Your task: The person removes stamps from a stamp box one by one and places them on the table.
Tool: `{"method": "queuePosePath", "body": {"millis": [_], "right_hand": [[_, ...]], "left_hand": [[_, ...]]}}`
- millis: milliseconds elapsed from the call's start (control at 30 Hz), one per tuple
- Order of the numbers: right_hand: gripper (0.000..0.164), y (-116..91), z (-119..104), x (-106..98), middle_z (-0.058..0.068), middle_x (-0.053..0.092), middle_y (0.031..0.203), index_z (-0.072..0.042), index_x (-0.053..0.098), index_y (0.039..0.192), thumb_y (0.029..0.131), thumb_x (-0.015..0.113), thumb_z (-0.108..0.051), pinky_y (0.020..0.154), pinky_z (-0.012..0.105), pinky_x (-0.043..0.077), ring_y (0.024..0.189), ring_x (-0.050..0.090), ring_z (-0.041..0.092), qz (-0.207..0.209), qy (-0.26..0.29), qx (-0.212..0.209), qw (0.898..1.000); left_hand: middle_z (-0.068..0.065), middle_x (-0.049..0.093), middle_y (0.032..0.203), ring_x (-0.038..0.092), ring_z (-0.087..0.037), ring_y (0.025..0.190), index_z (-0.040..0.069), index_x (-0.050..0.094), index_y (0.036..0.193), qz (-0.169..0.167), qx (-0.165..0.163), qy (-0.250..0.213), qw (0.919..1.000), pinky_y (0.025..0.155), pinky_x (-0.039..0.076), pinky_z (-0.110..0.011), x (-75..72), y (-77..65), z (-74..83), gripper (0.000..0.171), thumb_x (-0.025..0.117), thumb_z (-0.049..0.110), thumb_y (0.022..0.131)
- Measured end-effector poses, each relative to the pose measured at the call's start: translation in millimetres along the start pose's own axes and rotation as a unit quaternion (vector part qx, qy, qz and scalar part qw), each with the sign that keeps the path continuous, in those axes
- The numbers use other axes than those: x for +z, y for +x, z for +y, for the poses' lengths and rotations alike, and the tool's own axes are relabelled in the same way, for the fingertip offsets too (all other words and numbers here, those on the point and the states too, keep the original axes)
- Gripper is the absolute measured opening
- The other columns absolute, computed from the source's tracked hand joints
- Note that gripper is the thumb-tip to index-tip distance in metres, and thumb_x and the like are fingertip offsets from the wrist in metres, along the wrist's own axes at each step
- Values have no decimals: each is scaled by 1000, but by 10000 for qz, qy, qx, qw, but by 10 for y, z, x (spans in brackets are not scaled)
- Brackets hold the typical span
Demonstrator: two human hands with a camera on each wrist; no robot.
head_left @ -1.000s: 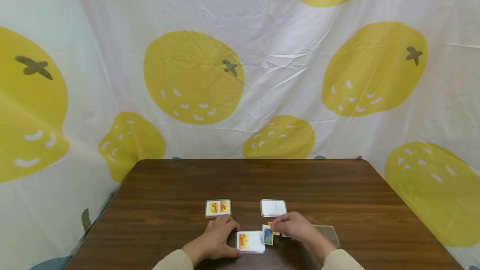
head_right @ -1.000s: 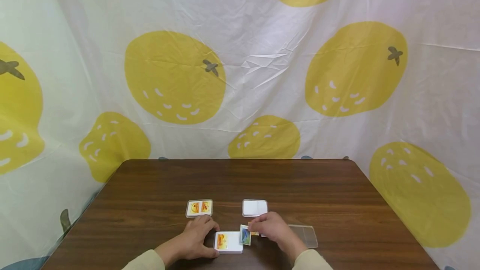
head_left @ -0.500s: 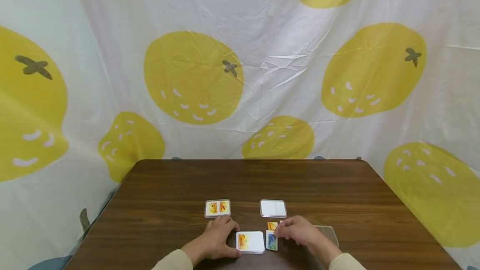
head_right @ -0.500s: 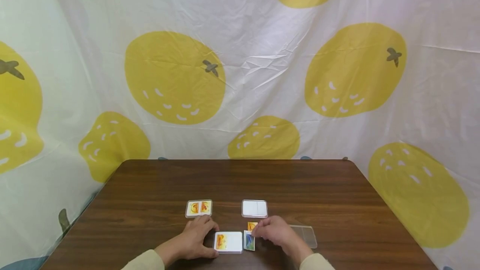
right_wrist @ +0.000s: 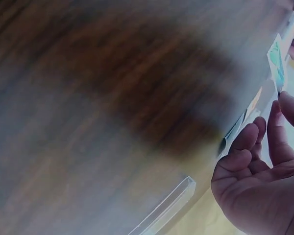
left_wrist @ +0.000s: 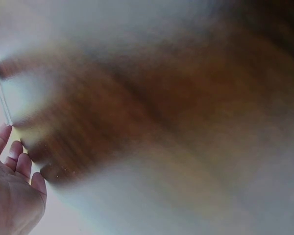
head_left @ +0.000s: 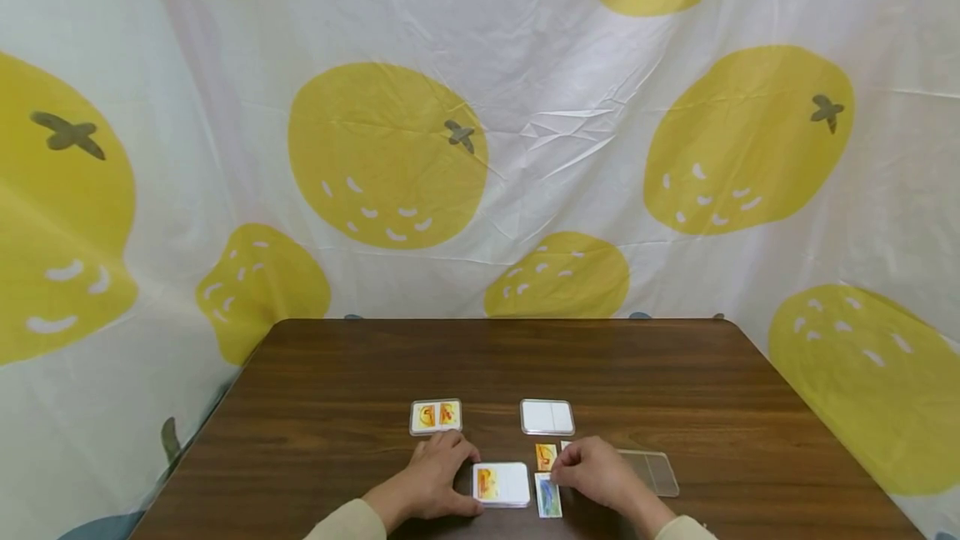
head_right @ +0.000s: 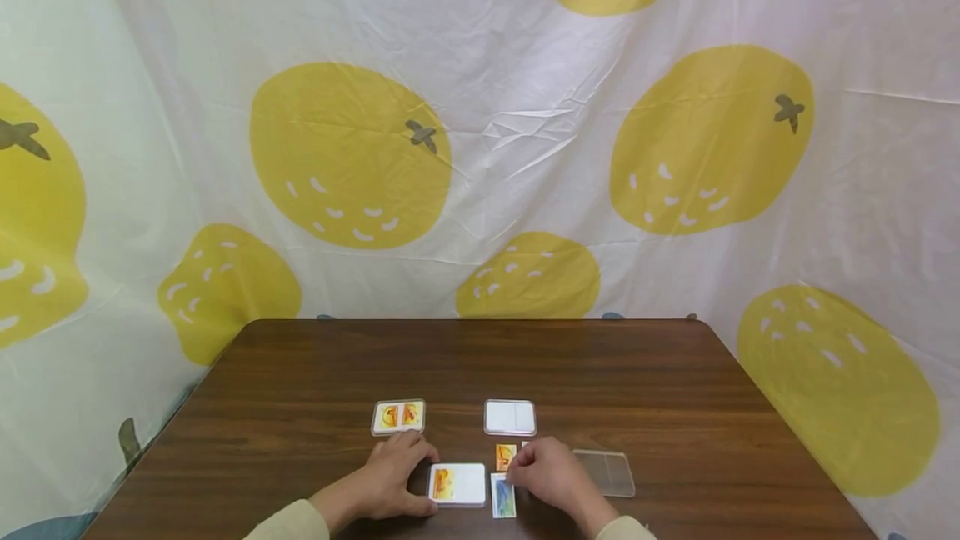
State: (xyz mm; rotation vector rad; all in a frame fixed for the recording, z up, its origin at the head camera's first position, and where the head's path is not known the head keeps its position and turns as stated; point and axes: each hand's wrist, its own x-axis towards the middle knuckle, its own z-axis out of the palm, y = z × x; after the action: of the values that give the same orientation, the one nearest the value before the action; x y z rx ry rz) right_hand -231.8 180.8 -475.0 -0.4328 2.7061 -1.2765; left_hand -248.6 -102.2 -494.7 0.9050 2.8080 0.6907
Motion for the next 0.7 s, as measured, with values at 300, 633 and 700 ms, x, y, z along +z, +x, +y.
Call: {"method": "queuePosePath", "body": {"millis": [300,633,700], "right_hand": [[11,-1,18,32,-8,57,66,-13,69,73,80,77,-15,54,28,36,61,47,12,273,-627,-20,9977],[9,13,-11,38,-6,62,73,-12,70,78,81,78,-15,60,31,41,67,50,12,322,-727,106,9968],[8,17,-19,34,-6,62,75,-12,70,79,80,77,-14,62,32,42,68,51,12,350,-722,96,9967]], "left_hand": [[9,46,111,41,-14,104,24,59,109,-5,1,14,10000,89,36,-40,-8,-6,-1,49,82,49,75],[9,46,111,41,-14,105,23,59,110,31,23,18,10000,89,36,-40,1,-7,2,49,82,49,74],[8,46,112,41,-14,105,23,59,109,44,24,27,10000,89,36,-40,2,-7,2,49,82,49,74]]}}
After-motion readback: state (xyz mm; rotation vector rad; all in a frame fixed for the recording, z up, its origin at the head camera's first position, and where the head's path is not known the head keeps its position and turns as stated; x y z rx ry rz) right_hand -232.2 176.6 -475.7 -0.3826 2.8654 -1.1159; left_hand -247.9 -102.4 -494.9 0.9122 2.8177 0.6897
